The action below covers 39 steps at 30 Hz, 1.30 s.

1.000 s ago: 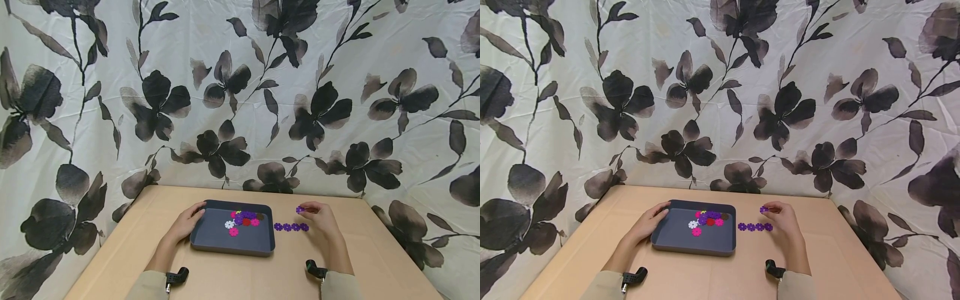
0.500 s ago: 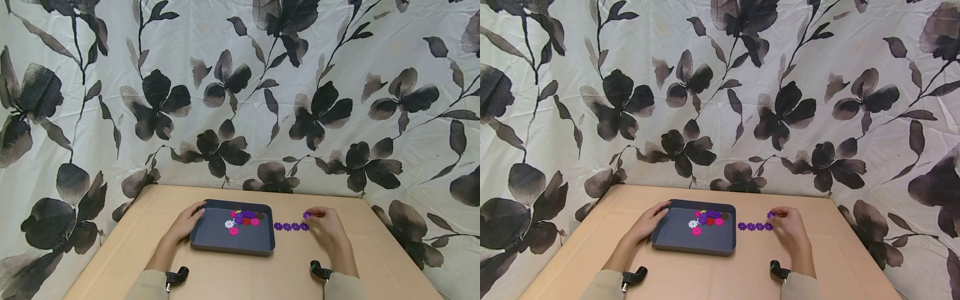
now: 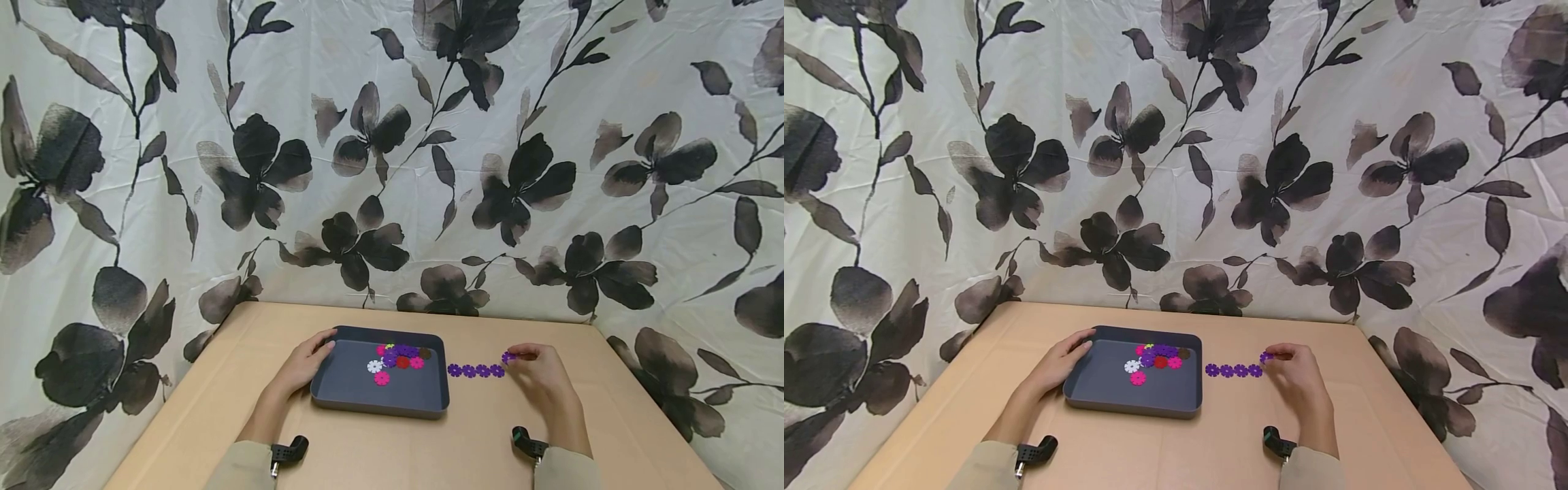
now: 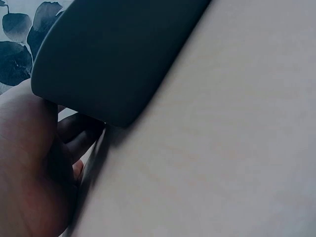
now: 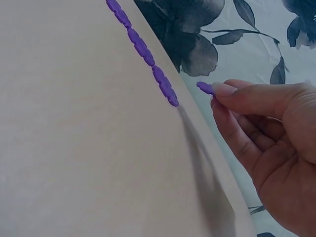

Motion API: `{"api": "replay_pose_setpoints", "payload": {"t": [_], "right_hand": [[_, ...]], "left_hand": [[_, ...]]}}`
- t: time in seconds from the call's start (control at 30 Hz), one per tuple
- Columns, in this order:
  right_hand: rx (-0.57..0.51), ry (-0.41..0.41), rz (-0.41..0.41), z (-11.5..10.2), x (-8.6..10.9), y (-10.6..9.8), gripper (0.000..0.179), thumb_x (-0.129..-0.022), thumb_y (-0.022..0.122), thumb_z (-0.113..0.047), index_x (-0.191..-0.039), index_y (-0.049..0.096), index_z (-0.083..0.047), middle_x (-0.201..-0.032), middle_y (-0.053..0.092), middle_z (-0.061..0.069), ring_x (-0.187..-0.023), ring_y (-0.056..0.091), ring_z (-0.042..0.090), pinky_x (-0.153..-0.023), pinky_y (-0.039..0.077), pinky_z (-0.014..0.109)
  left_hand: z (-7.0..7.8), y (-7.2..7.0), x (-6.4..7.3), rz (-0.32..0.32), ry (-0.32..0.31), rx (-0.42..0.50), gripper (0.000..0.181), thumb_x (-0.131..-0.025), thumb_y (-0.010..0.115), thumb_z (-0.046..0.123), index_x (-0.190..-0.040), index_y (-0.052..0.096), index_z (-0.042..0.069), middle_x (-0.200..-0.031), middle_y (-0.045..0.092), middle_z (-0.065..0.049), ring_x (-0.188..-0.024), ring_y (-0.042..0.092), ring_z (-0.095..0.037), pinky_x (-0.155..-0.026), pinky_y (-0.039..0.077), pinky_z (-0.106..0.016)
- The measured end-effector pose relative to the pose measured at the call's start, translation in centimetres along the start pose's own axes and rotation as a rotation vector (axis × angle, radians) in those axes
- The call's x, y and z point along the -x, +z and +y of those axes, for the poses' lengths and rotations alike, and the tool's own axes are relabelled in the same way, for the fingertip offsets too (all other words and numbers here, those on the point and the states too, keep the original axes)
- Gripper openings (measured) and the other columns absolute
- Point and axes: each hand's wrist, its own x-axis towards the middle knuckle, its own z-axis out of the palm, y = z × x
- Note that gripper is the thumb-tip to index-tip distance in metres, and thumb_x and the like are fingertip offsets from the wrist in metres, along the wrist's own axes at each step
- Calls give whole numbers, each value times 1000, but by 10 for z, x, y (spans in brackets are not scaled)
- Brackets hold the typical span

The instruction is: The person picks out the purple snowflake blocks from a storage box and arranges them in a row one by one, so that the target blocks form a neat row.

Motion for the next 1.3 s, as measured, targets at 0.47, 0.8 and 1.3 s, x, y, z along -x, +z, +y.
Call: {"api": "replay_pose_setpoints", "payload": {"t": [0.47, 0.8, 1.3], "right_hand": [[31, 44, 5, 11, -1, 1, 23, -93, 74, 1, -115, 75, 5, -112, 76, 18, -99, 68, 18, -80, 52, 15], [85, 106, -21, 11, 3, -2, 22, -91, 78, -1, -112, 76, 1, -111, 74, 15, -100, 62, 25, -81, 49, 24], [99, 104, -58, 8, 6, -4, 23, -90, 79, -1, -112, 74, 3, -107, 73, 14, -95, 60, 25, -76, 49, 29]], "left_hand": [[0, 0, 0, 0, -1, 0, 47, -111, 51, 34, -156, 49, 21, -164, 43, -14, -155, 33, -39, -127, 27, -60], [0, 0, 1, 11, -3, -7, 47, -110, 52, 35, -155, 50, 20, -163, 44, -14, -155, 34, -39, -126, 27, -60], [-1, 1, 0, 2, 7, 3, 48, -111, 50, 36, -157, 48, 21, -165, 42, -13, -156, 32, -39, -127, 27, -60]]}}
